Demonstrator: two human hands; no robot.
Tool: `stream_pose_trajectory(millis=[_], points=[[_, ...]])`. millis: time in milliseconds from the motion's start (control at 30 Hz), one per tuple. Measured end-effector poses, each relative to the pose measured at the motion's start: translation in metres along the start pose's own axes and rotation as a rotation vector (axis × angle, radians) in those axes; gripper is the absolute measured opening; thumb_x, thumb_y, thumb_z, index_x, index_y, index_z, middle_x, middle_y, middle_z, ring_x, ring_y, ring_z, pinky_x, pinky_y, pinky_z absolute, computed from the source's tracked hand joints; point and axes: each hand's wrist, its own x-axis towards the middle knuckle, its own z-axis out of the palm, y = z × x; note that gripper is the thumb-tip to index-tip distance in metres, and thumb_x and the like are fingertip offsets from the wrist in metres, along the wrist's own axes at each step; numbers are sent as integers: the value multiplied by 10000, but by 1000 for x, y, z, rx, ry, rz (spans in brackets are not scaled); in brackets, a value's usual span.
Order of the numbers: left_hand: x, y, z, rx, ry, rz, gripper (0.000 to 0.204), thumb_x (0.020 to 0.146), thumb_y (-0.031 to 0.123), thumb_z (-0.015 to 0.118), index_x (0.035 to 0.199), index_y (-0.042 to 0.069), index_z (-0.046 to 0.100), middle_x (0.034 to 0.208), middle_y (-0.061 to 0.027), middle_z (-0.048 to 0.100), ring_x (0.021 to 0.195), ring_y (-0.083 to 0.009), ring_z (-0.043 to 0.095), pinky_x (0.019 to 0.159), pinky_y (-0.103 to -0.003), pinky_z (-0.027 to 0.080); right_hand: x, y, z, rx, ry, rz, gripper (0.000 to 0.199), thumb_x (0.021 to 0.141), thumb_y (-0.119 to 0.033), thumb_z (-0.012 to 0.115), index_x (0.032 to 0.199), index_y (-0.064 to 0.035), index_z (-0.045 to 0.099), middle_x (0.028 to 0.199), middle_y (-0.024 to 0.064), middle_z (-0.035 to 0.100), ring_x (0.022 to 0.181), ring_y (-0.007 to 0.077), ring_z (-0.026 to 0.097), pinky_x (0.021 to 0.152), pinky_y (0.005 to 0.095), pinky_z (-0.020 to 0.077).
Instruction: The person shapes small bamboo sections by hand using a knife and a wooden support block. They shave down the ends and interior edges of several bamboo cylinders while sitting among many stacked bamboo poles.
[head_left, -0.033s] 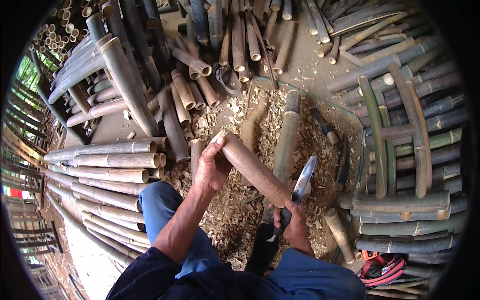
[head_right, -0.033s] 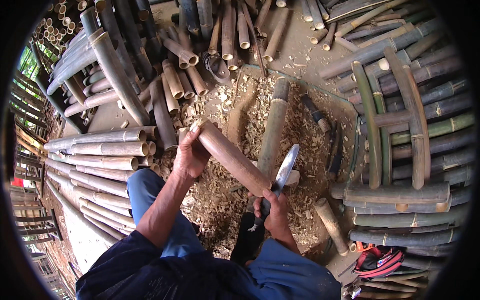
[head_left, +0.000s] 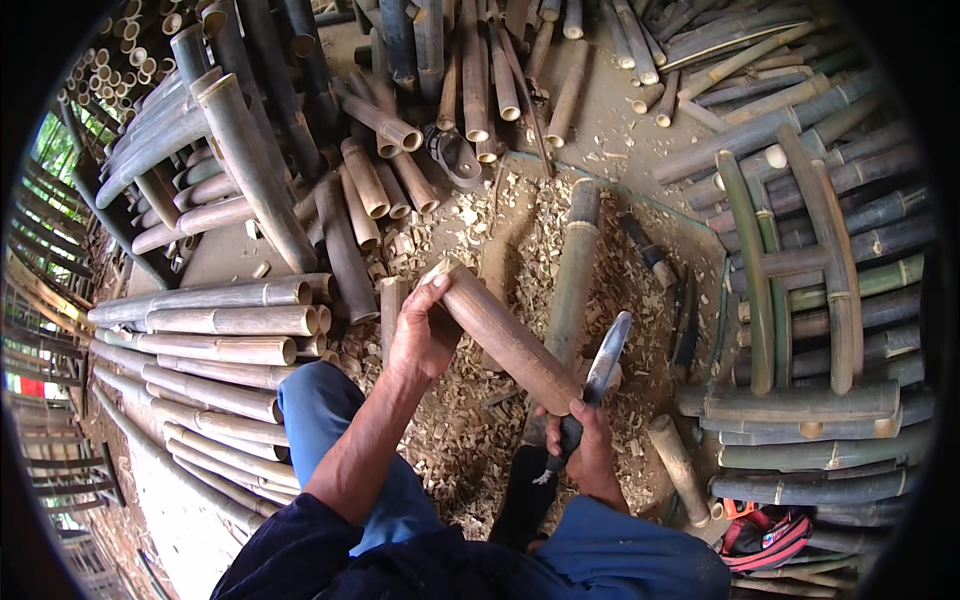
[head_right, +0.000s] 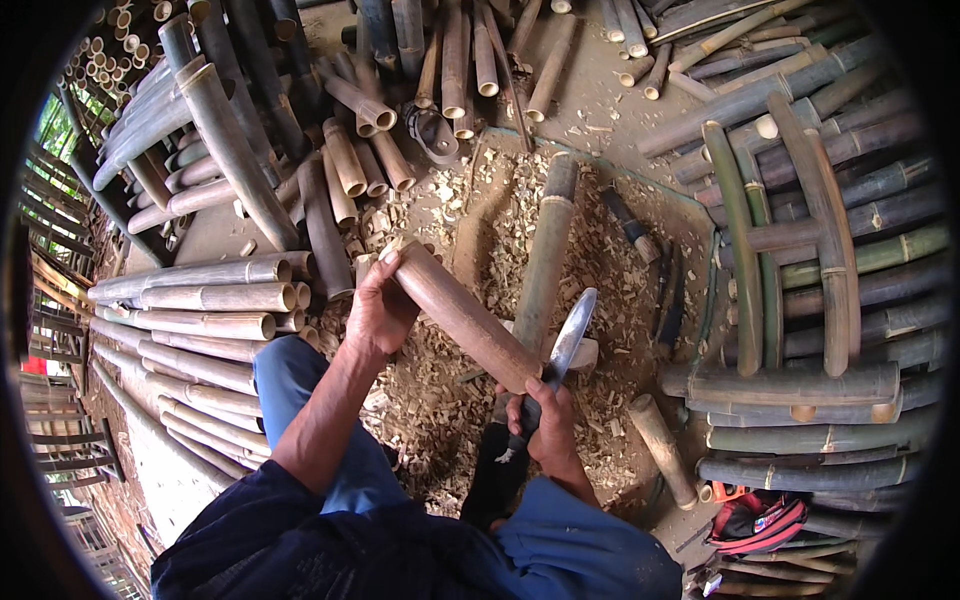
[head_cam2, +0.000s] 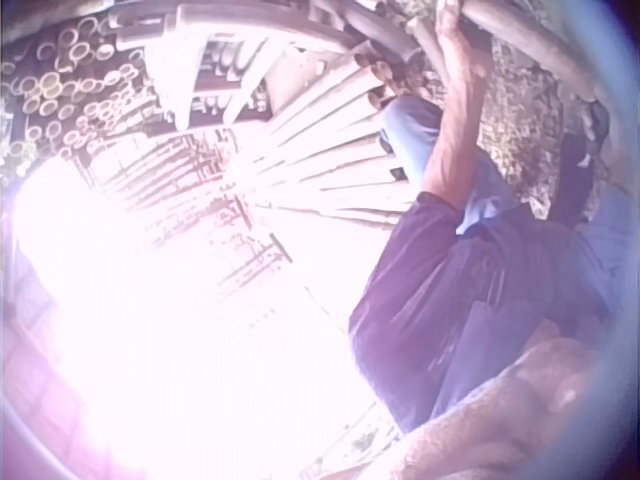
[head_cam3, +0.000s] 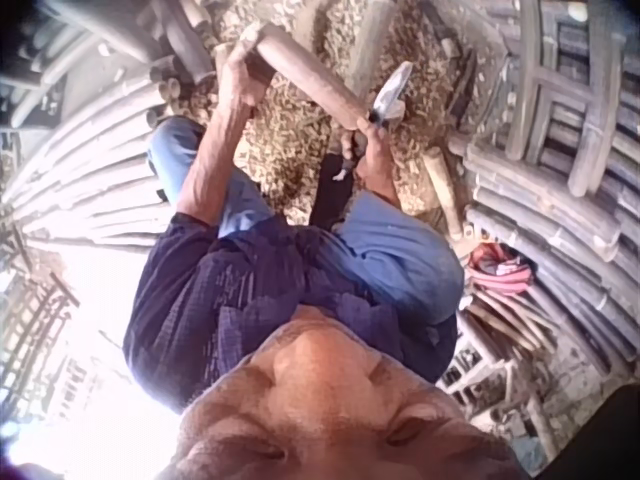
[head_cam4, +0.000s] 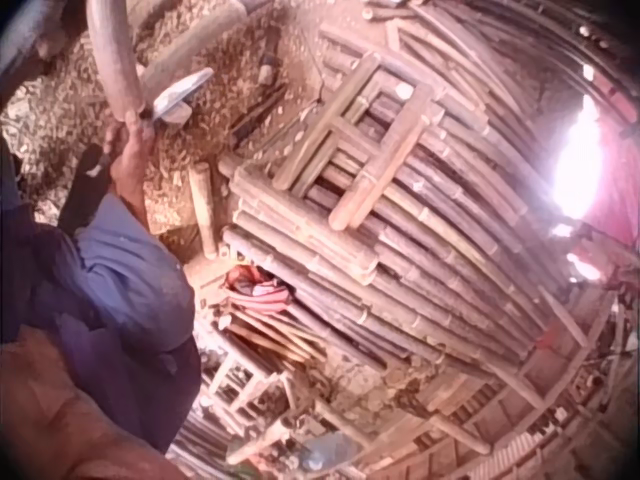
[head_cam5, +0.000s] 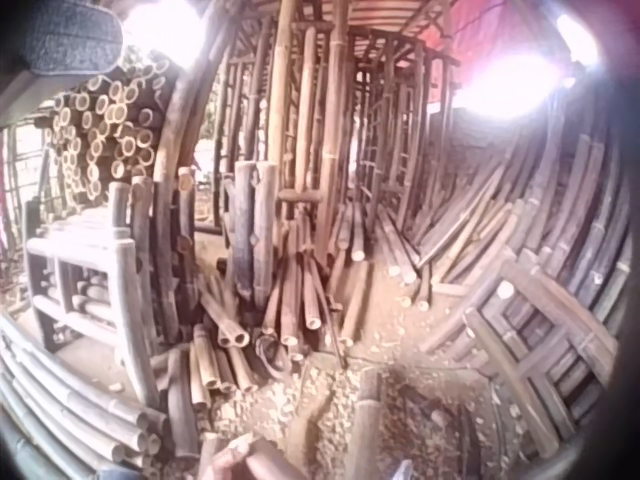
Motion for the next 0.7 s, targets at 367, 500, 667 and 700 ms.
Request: stream_pose_trajectory(millis=[367,500,667,700], points=[[22,-37,61,407,150,-37,484,889,346,849,1191,14,668,977,-61,701,850,-177,679,769,-369,586,-13,9,-46,357,-3,334,806,996,-755,411,1100,19,610,691,14,532,480,115,469,427,282,379],[16,-48,63,354,150,-40,643,819,383,900,1234,-33,641,1000,-124,691,906,-199,664,820,-362,555,-18,8,-53,275,105,344,832,994,-780,360,1032,8,625,670,-3,512,489,114,455,448,289,375],[-12,-76,112,388,17,61,648,791,288,900,1293,24,588,1062,-108,689,1023,-235,666,1010,-436,530,-17,5,-62,372,102,309,729,1033,-706,366,1074,-21,611,673,6,511,505,117,463,463,296,385],[-20,-79,126,403,-104,72,629,791,284,900,1275,27,591,1062,-108,682,1019,-228,667,1001,-428,537,-19,7,-68,362,133,301,695,1039,-685,379,1078,-29,605,689,13,512,515,119,470,465,301,396]])
